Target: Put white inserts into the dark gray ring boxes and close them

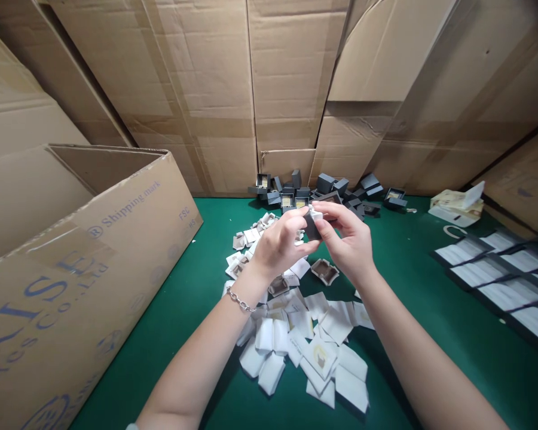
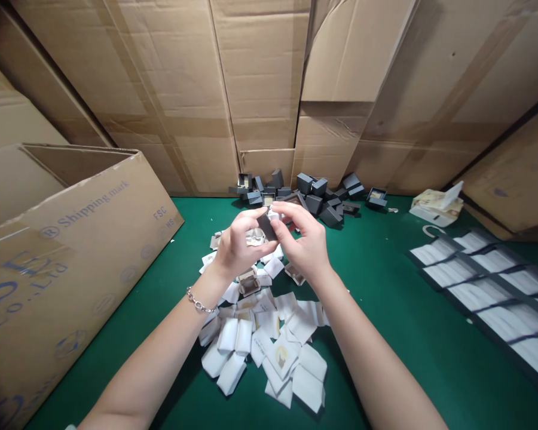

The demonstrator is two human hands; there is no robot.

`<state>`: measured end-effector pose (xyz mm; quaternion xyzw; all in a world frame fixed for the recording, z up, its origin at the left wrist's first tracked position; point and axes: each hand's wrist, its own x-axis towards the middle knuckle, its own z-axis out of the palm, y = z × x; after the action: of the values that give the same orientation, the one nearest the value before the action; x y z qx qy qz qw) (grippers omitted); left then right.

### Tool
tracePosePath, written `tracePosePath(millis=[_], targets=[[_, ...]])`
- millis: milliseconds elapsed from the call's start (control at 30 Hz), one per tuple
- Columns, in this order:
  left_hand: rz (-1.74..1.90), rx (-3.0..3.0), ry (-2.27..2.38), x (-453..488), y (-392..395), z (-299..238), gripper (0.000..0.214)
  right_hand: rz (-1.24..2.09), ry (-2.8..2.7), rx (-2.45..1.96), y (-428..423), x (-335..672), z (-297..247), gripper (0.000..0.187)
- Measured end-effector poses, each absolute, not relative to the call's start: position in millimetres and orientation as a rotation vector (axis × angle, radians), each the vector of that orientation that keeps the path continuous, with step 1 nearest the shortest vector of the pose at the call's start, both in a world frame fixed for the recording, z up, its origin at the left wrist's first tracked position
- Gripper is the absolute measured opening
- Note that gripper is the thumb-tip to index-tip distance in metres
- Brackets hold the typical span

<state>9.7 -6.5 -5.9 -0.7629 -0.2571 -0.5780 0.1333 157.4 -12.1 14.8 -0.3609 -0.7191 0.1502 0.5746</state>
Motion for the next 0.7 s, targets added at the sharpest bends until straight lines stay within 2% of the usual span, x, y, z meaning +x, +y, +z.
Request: tracePosePath(millis=[700], targets=[[-1.427,-2.205,-0.647,6.6,-2.1,-11.3,0.037,0.242,-1.857,-0.926,-9.8,165.2,13.5,0.017]])
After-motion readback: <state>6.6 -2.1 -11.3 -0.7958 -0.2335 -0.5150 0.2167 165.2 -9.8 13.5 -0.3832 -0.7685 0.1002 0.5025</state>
